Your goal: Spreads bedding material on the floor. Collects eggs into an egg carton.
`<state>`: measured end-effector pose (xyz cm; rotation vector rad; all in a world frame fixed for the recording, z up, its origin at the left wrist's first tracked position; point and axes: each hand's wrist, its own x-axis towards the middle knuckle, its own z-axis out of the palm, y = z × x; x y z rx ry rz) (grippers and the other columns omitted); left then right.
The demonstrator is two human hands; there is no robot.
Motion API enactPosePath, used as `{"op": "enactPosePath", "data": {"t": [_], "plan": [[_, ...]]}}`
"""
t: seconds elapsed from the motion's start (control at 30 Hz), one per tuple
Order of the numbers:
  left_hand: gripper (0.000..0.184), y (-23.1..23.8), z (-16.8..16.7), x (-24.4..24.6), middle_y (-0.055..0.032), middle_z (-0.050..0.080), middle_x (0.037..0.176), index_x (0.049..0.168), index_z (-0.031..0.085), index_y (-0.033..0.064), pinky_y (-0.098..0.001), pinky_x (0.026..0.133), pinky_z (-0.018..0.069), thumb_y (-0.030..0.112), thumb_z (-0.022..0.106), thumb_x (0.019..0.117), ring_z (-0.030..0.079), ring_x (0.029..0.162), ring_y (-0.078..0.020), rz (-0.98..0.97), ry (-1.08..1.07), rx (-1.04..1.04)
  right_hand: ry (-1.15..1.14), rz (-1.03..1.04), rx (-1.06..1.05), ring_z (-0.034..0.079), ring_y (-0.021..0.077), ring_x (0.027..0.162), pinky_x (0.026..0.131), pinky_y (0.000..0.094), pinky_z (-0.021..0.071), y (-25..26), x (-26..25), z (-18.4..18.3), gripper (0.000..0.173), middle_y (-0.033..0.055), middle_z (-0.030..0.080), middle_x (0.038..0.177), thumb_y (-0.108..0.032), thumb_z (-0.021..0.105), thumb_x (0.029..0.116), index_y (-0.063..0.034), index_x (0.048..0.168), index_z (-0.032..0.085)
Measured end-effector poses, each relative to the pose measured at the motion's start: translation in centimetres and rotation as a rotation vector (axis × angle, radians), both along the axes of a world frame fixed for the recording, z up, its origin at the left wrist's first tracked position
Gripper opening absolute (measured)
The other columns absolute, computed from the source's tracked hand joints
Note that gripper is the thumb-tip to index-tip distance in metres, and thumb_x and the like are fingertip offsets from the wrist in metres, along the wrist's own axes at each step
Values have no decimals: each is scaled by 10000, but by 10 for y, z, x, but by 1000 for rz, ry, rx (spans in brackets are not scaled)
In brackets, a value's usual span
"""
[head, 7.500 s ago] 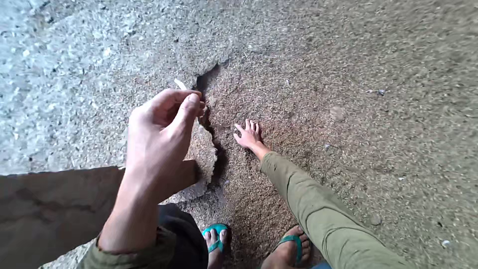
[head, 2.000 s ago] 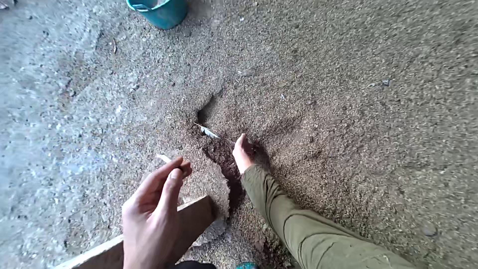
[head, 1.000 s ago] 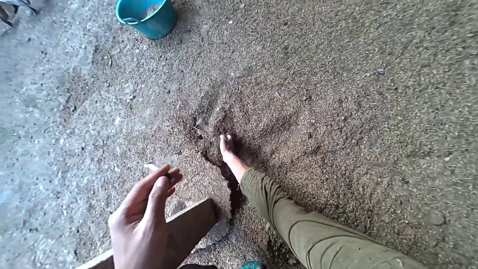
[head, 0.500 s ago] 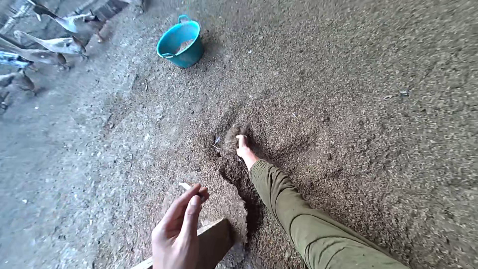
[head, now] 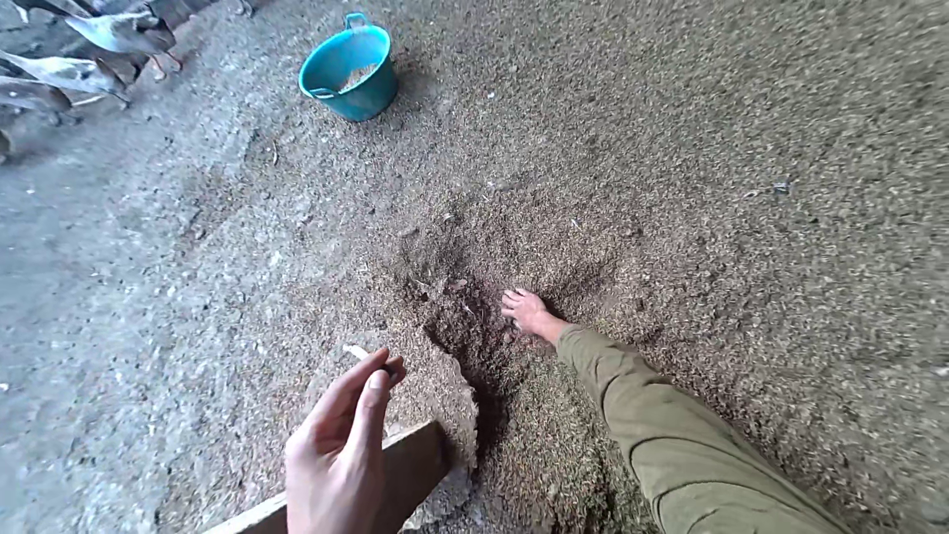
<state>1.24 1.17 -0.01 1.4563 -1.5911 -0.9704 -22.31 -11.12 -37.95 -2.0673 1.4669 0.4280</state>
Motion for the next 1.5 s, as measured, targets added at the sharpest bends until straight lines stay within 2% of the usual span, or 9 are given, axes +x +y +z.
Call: {"op": "enactPosePath", "data": {"t": [0.2, 0.37, 0.43, 0.67, 0.8, 1.03, 1.17, 1.3, 1.5], "plan": [[299, 3, -3, 8, -14, 753, 1070, 1226, 663, 9, -284, 861, 619, 205, 520, 1050, 730, 994, -124, -10, -23, -26, 80, 92, -148, 243, 317, 1567, 1259, 651, 87, -4, -52, 12, 448, 81, 416, 1629, 19, 493, 1010, -135, 1403, 643], [285, 1, -2, 11, -3, 756, 1067, 1219, 666, 18, -286, 892, 612, 195, 518, 1053, 730, 990, -124, -47, 8, -48, 162, -288, -268, 300, 417, 1523, 1180, 765, 157, -17, -104, 31, 425, 167, 450, 1586, -23, 625, 946, -128, 1354, 671], [290, -1, -1, 9, 1, 755, 1075, 1230, 668, 32, -290, 897, 609, 211, 525, 1053, 728, 996, -123, -63, 17, -36, 181, -370, -366, 258, 471, 1523, 1161, 817, 73, -16, -112, 43, 392, 219, 446, 1570, -116, 626, 955, -143, 1343, 678], [296, -4, -6, 3, 8, 750, 1074, 1242, 650, 10, -266, 881, 606, 196, 515, 1055, 724, 992, -103, -78, -39, -16, -147, -173, -22, 129, 414, 1576, 1130, 849, 36, 30, 16, -11, 539, 53, 298, 1688, -348, 626, 992, -414, 1512, 503], [287, -5, -8, -2, 20, 746, 1061, 1229, 649, 0, -253, 882, 605, 182, 520, 1048, 720, 991, -84, -71, -56, -21, -21, -35, 43, 157, 385, 1577, 1174, 791, 46, 45, -6, -5, 587, 90, 319, 1674, -100, 696, 929, -212, 1487, 553], [315, -3, -7, 6, 9, 741, 1088, 1241, 668, 46, -267, 889, 601, 256, 534, 1048, 717, 993, -83, -83, -92, -51, 135, -43, -47, 381, 377, 1475, 1106, 697, 347, 56, -111, 36, 435, 88, 512, 1537, 12, 661, 916, -141, 1322, 683], [346, -2, -4, 9, -9, 740, 1120, 1262, 657, 49, -293, 888, 607, 291, 528, 1051, 722, 997, -100, -87, -81, -44, 313, -165, -43, 346, 469, 1471, 1106, 849, 155, 67, -139, 68, 429, 131, 498, 1546, -114, 757, 866, -141, 1292, 714], [355, -6, -9, 3, -11, 728, 1146, 1276, 652, 64, -309, 892, 608, 312, 530, 1053, 715, 1015, -111, -113, -68, -31, 58, -206, -171, 293, 487, 1498, 1131, 845, 99, 85, -68, 62, 420, 165, 500, 1543, -293, 730, 904, -234, 1319, 705], [362, -12, -16, -19, -20, 715, 1135, 1281, 631, 44, -290, 871, 598, 302, 512, 1056, 705, 993, -79, -97, -116, -17, -51, -82, 158, 163, 440, 1562, 1145, 828, 54, 112, 5, 7, 508, 108, 350, 1659, -164, 655, 970, -206, 1470, 574]]}}
